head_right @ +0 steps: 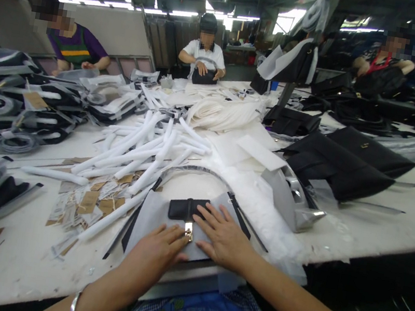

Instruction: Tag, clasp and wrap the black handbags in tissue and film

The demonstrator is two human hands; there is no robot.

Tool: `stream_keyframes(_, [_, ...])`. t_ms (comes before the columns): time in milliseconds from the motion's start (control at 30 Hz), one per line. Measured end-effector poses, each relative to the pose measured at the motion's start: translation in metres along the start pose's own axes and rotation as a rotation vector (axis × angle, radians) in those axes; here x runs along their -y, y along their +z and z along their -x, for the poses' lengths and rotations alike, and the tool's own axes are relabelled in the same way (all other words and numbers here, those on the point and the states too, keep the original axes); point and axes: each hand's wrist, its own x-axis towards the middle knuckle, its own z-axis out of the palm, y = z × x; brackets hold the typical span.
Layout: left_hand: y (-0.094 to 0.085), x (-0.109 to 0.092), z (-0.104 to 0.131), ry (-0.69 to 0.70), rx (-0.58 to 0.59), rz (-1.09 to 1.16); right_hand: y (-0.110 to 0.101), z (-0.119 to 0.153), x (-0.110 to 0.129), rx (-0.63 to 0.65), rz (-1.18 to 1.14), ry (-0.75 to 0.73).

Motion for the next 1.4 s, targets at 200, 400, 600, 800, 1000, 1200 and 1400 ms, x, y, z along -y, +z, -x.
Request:
stream_keyframes(200, [0.028,-0.005,0.021,0.023,-0.113,-0.092,-0.016,0.037,0.029,-0.380,-0.062,-0.307])
stream_keyframes(400, [0.035,0.003,0.028,0.022,-0.157,-0.069,0.027,0.112,0.071,-0.121,-0.184,-0.213])
stream_keyframes(600, [0.033,0.001,0.027,0.010,-0.190,-0.048,0.105,0.137,0.062,-0.119,-0.166,-0.011])
stream_keyframes(800, [0.029,-0.001,0.027,-0.016,-0.172,-0.042,0.128,0.114,0.070,-0.001,-0.231,0.217])
stream_keyframes(1000, [0.028,-0.002,0.027,-0.014,-0.178,-0.052,0.073,0.135,0.072,0.085,-0.310,0.258])
stream_keyframes(1200, [0.028,-0.002,0.028,-0.040,-0.142,0.020,-0.029,0.161,0.064,-0.089,-0.346,0.147])
stream_keyframes(1400, [-0.007,0.005,0.011,-0.081,0.073,0.164,-0.039,0.115,0.077,-0.407,0.084,0.143])
